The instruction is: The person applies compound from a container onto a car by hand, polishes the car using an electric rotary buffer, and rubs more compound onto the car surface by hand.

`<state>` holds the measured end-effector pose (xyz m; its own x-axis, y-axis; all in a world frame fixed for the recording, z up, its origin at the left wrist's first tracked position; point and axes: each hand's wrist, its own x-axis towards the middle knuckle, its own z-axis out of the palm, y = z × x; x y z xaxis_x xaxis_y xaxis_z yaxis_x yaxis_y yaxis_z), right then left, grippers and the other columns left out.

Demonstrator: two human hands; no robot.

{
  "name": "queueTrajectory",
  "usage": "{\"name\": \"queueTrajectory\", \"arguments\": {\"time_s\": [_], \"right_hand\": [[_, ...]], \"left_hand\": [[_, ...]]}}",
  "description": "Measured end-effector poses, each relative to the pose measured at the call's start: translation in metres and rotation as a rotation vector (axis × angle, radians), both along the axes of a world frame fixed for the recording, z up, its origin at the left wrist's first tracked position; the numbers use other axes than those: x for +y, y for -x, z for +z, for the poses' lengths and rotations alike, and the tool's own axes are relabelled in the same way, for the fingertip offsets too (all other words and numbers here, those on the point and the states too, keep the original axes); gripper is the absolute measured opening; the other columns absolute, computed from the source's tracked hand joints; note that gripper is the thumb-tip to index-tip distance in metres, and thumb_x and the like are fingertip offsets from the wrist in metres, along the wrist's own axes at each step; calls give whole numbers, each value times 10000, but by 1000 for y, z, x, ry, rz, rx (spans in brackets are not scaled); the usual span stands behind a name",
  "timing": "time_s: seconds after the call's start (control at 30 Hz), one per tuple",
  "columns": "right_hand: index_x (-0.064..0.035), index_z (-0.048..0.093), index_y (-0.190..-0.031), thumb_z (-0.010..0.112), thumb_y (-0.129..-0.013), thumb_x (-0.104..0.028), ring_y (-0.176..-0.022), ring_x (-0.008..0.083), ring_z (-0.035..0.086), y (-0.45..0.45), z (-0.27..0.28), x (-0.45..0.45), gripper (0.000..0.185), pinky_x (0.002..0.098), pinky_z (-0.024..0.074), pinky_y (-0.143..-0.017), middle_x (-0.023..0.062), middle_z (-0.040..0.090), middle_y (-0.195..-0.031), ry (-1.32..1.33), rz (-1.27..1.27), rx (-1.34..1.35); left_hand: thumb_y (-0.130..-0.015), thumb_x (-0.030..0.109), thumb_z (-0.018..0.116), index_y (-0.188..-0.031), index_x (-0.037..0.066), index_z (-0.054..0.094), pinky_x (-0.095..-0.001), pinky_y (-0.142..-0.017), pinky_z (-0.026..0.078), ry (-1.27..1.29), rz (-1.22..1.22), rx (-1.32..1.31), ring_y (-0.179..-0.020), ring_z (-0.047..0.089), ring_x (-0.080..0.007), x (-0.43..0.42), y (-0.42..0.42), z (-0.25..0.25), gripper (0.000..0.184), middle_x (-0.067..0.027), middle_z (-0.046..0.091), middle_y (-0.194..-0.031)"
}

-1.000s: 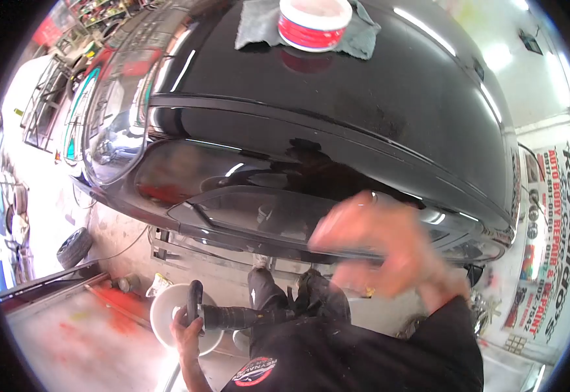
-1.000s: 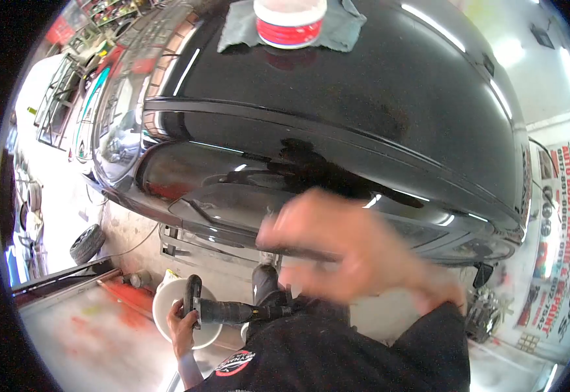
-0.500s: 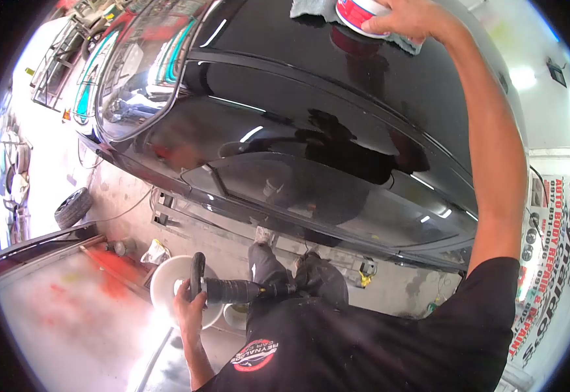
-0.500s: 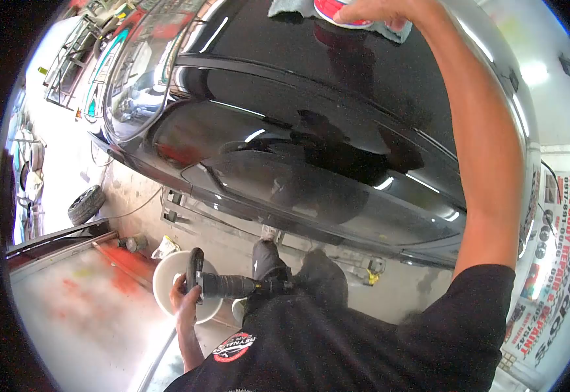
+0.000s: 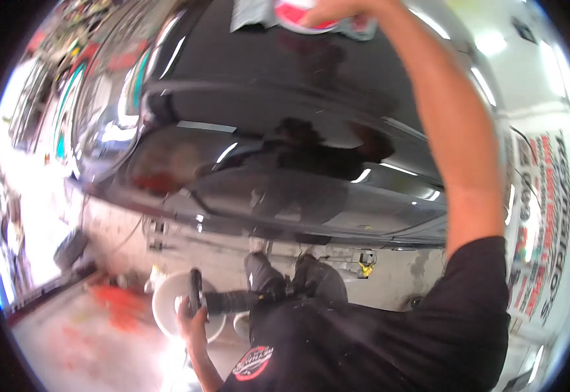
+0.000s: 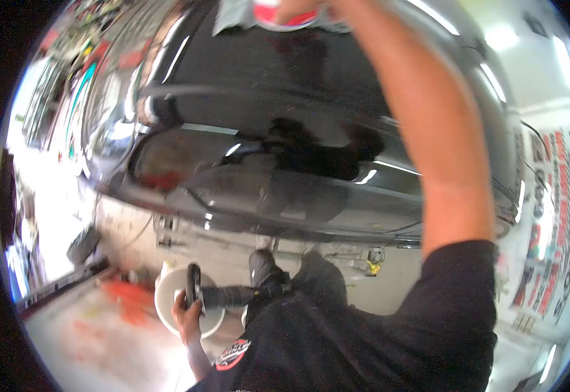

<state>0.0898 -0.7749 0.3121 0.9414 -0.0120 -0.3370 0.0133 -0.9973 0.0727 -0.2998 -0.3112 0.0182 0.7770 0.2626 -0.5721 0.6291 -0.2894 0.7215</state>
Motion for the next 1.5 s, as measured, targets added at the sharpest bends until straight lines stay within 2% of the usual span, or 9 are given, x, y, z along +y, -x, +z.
{"name": "queueTrajectory", "arguments": {"time_s": [0.07, 0.17, 0.47, 0.67, 0.87, 1.0, 1.03, 1.13, 1.5], "right_hand": [[-74, 615, -1371, 657, -765, -571, -1075, 277, 708, -40, -37, -23, 784, 469, 527, -979, 230, 689, -1238, 197, 168, -56], [-235, 452, -1512, 800, -751, -462, -1268, 319, 599, -19, -20, -11, 867, 475, 528, -997, 162, 571, -1444, 90, 167, -119], [-65, 744, -1093, 778, -806, -468, -1017, 348, 699, 138, 6, -25, 496, 449, 566, -839, 163, 721, -1113, -360, 16, -739], [-56, 715, -1177, 713, -899, -162, -1063, 271, 679, 382, -80, -126, 298, 386, 567, -897, 125, 724, -1167, -547, -399, -1558], [18, 590, -1346, 596, -1002, -332, -1231, 393, 552, 537, -196, -264, 491, 479, 396, -1036, 221, 590, -1346, 270, -938, -1318], [39, 554, -1342, 541, -1024, -320, -1232, 405, 542, 539, -208, -315, 480, 517, 369, -1048, 235, 570, -1353, 273, -920, -1317], [35, 562, -1324, 533, -1028, -310, -1222, 398, 549, 536, -206, -313, 455, 514, 372, -1040, 227, 583, -1334, 161, -934, -1280], [-3, 592, -1286, 526, -1032, -292, -1171, 359, 575, 535, -208, -282, 390, 498, 375, -1028, 184, 635, -1234, -60, -675, -1300], [-1, 556, -1346, 533, -1020, -294, -1227, 376, 529, 593, -235, -327, 439, 505, 344, -1058, 187, 584, -1311, -75, -685, -1308]], "left_hand": [[-796, 29, 688, -1322, -71, 577, -277, -568, 481, 122, 30, -23, -662, 590, -135, 0, 2, 0, 547, -91, 662, -878], [-792, -2, 649, -1273, -74, 606, -275, -611, 492, 165, -16, -2, -688, 607, -146, 0, 1, 1, 488, -94, 667, -910], [-877, 110, 768, -1277, -33, 617, -309, -505, 430, 170, -49, 12, -562, 538, -148, 0, 3, -7, 450, -89, 672, -874], [-882, 74, 741, -1260, -1, 626, -305, -517, 435, 66, -30, -13, -602, 544, -149, -1, -9, -36, 402, -90, 675, -915], [-794, -48, 590, -1236, -72, 626, -298, -723, 522, 250, -208, -44, -784, 644, -181, -70, -24, 12, 444, -100, 674, -974], [-791, -89, 561, -1231, -66, 627, -302, -770, 527, 140, -336, -28, -829, 653, -202, -92, -20, 14, 446, -124, 689, -1039], [-913, 151, 721, -1304, 35, 603, -325, -619, 450, 31, -352, -3, -664, 526, -126, -54, -16, -27, 424, -58, 662, -908], [-786, -72, 574, -1241, -68, 623, -304, -741, 530, 124, -299, -101, -809, 661, -202, -117, -2, 6, 458, -128, 694, -1029], [-785, -34, 590, -1221, -60, 635, -305, -664, 510, 160, -218, -3, -736, 640, -192, -168, 52, -12, 439, -113, 690, -945]]}}
